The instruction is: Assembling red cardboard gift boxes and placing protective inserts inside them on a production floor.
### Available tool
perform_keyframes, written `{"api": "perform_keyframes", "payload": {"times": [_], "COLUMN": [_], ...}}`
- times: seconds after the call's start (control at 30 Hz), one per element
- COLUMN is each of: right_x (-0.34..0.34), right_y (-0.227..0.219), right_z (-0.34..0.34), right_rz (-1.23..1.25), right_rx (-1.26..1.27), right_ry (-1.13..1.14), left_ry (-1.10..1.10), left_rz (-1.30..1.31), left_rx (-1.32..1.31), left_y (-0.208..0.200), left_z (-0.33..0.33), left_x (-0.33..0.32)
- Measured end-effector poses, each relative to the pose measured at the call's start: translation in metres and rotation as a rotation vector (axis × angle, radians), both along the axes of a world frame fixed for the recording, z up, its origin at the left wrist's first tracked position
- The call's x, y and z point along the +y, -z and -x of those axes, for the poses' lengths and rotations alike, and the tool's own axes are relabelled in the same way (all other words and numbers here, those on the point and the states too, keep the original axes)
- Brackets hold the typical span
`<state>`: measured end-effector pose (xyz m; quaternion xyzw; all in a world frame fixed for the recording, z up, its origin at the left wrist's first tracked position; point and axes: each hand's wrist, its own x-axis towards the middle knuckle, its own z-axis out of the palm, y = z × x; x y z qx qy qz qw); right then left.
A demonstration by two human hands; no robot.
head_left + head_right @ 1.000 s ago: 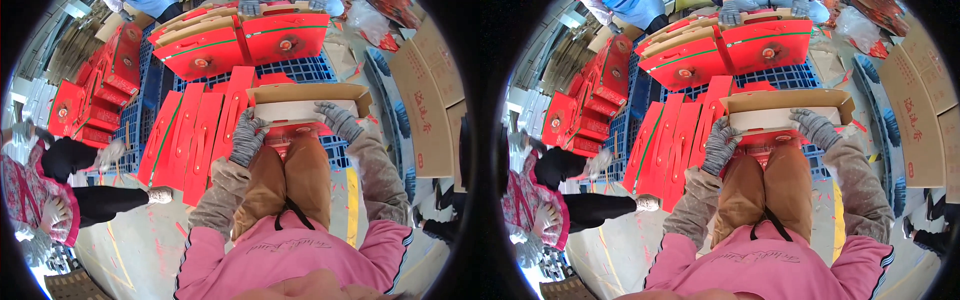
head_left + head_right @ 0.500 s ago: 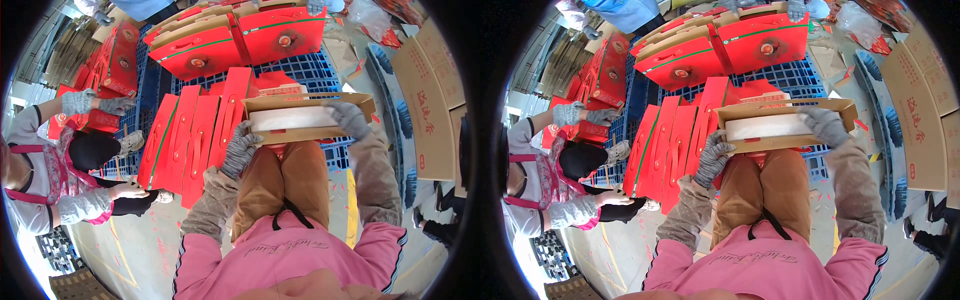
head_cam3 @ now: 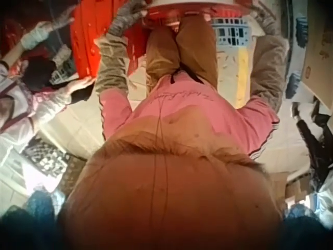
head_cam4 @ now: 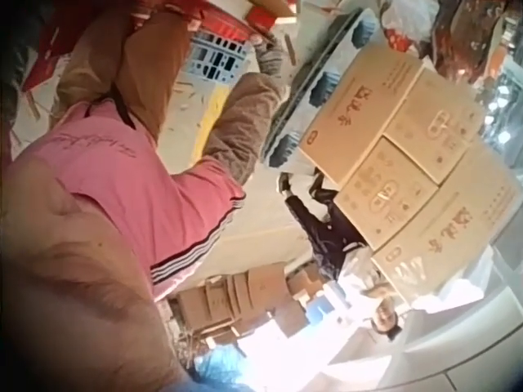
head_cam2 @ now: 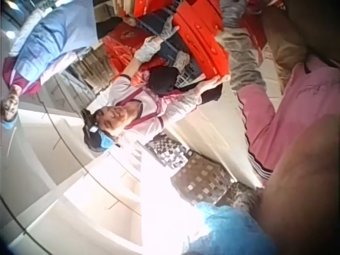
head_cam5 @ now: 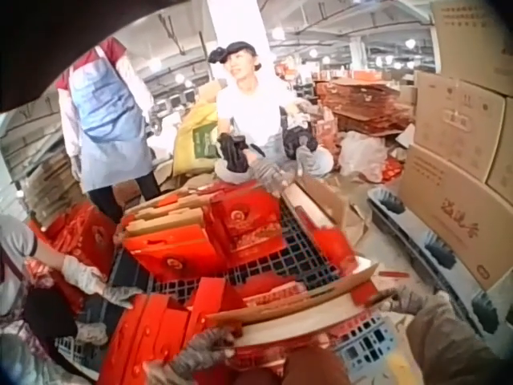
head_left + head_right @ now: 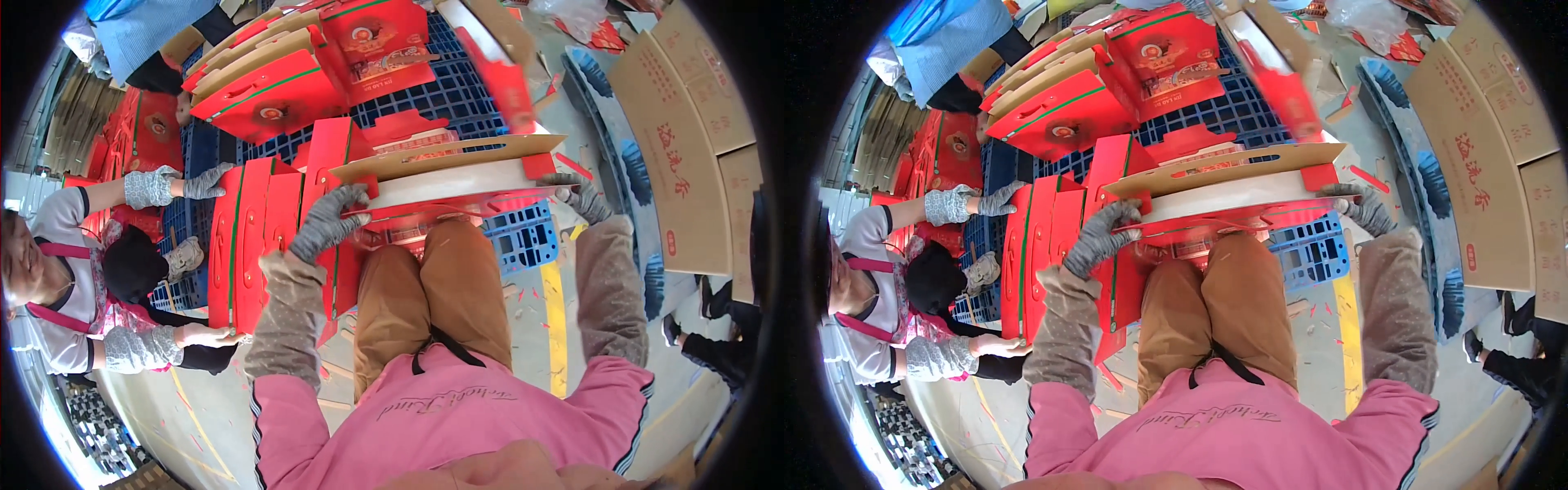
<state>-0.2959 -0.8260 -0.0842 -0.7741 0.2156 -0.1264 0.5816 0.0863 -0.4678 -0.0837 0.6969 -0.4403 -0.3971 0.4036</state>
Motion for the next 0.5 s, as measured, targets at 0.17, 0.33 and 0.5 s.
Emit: {"api": "perform_keyframes", "payload": {"times": [0.17,0.33,0.5], "right_x": [-0.009,0.01,-0.003], "right_y": [-0.057,-0.049,-0.035], "right_z": [-0.04,-0.071,-0.07], "right_rz": [-0.025,0.506,0.476], "right_rx": [0.722,0.885,0.873], "right_ry": [-0.369,-0.597,-0.523], "left_ry": [0.616,0.918,0.94], "left_rz": [-0.568,-0.512,-0.539], "left_rx": [-0.487,-0.182,-0.354], "left_y": [-0.04,-0.021,-0.01], "left_z": [-0.01,-0.017,-0.007], "left_x": [-0.057,-0.098,-0.104]}}
